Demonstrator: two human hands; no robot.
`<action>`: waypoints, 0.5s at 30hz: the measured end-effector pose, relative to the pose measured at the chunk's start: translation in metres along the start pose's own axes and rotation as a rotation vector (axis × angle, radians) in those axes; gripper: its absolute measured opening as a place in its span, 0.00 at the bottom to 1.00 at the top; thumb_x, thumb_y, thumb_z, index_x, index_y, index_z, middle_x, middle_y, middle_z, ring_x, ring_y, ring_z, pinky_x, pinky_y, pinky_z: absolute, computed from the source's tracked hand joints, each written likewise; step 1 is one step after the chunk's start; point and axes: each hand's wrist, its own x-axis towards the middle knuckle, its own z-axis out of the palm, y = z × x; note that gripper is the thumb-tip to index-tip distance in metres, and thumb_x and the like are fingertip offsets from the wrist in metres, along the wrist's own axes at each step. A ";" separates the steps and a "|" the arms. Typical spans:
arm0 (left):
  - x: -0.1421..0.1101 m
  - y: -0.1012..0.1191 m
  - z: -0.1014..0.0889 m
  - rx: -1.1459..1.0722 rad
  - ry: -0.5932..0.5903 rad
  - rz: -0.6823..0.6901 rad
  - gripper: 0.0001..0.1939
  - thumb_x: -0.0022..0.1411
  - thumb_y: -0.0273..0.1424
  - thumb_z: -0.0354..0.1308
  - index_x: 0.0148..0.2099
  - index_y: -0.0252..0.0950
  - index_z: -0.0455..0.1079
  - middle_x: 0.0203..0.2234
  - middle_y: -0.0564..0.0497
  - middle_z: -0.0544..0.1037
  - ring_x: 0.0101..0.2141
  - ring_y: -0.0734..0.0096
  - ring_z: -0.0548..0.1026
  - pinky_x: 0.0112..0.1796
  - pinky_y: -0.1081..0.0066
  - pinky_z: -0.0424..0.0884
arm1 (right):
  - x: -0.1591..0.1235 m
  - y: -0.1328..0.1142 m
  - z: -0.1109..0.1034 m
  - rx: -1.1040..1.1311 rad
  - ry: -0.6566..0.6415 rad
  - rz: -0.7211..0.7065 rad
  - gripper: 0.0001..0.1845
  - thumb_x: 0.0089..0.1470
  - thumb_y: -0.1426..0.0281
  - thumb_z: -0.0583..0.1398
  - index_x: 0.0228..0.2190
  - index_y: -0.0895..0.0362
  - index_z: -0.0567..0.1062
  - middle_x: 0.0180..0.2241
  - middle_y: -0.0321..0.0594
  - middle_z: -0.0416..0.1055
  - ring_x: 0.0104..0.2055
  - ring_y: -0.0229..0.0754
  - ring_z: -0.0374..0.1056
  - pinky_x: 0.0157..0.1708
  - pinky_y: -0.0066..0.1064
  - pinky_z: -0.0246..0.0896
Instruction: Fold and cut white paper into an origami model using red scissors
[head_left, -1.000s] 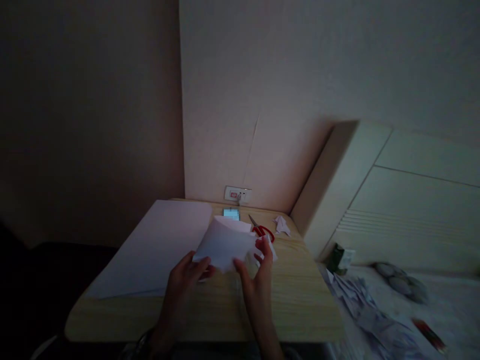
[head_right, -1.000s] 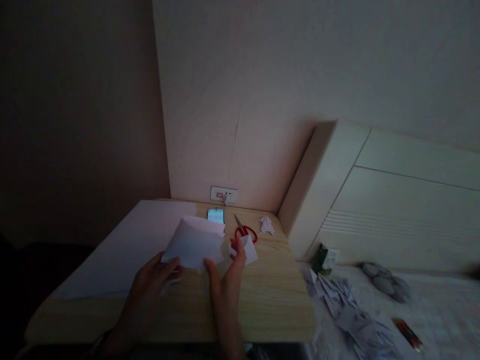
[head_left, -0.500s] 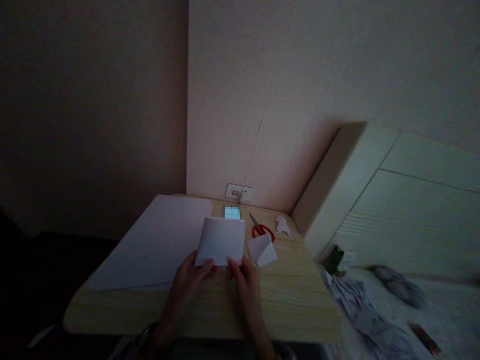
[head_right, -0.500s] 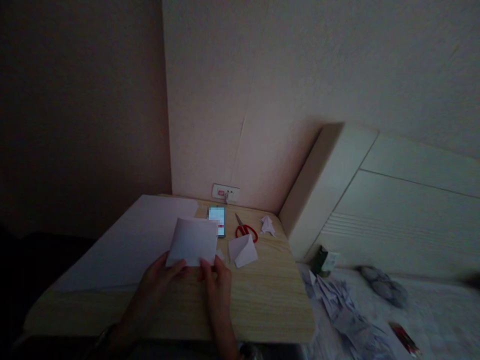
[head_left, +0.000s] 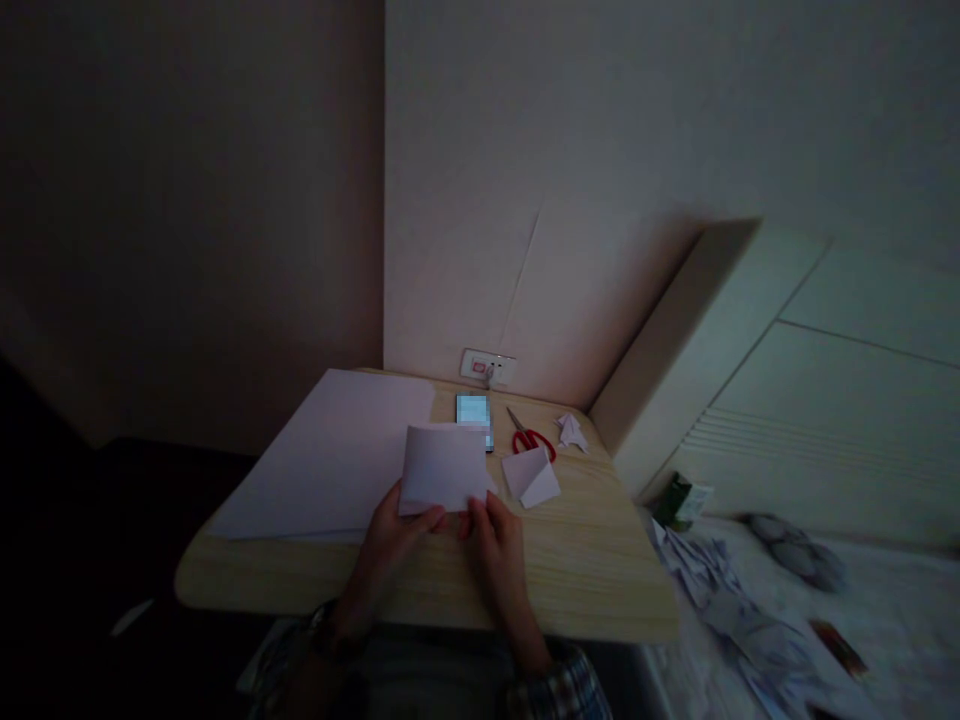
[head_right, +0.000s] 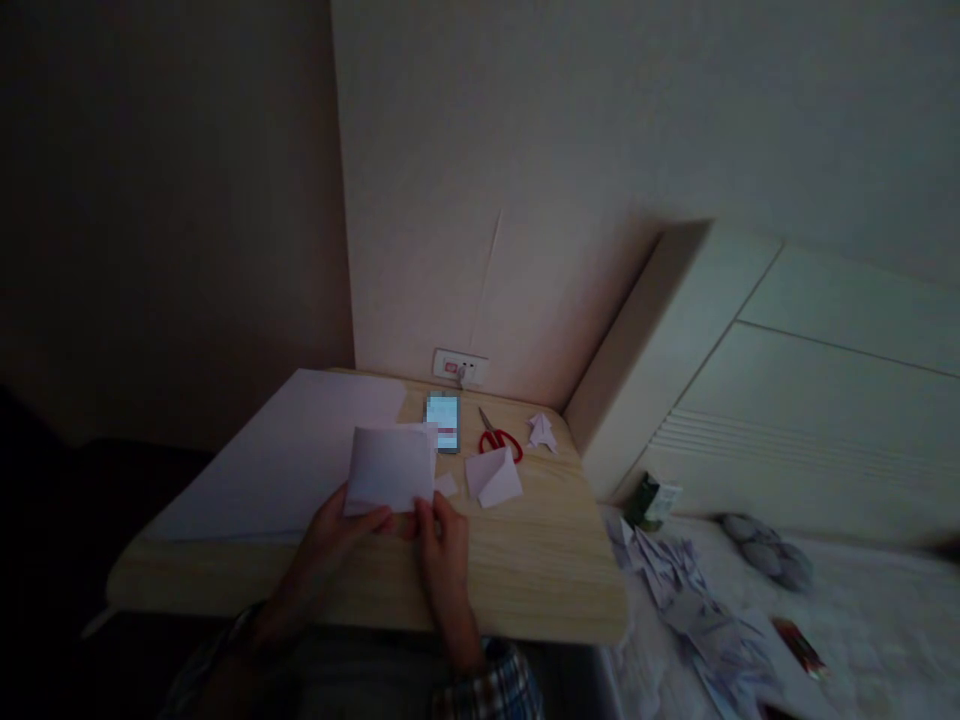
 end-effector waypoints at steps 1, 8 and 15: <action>0.000 -0.001 -0.001 0.007 -0.002 0.006 0.20 0.39 0.30 0.66 0.36 0.34 0.66 0.19 0.55 0.76 0.23 0.67 0.75 0.28 0.69 0.72 | -0.001 0.000 -0.001 -0.011 -0.003 0.000 0.21 0.59 0.60 0.50 0.17 0.55 0.64 0.17 0.33 0.62 0.22 0.36 0.59 0.26 0.28 0.51; -0.007 -0.006 -0.009 0.022 0.028 0.083 0.18 0.41 0.37 0.66 0.33 0.32 0.70 0.26 0.50 0.78 0.30 0.65 0.75 0.33 0.70 0.70 | -0.005 -0.005 -0.005 -0.039 -0.025 -0.009 0.23 0.59 0.60 0.52 0.16 0.56 0.64 0.15 0.32 0.61 0.20 0.35 0.59 0.25 0.27 0.50; -0.006 -0.016 -0.013 -0.076 -0.012 0.087 0.20 0.44 0.43 0.66 0.33 0.30 0.73 0.26 0.49 0.79 0.28 0.65 0.74 0.31 0.70 0.70 | -0.011 -0.004 -0.009 -0.039 -0.040 -0.025 0.24 0.58 0.60 0.52 0.15 0.56 0.65 0.15 0.33 0.64 0.21 0.36 0.60 0.26 0.27 0.52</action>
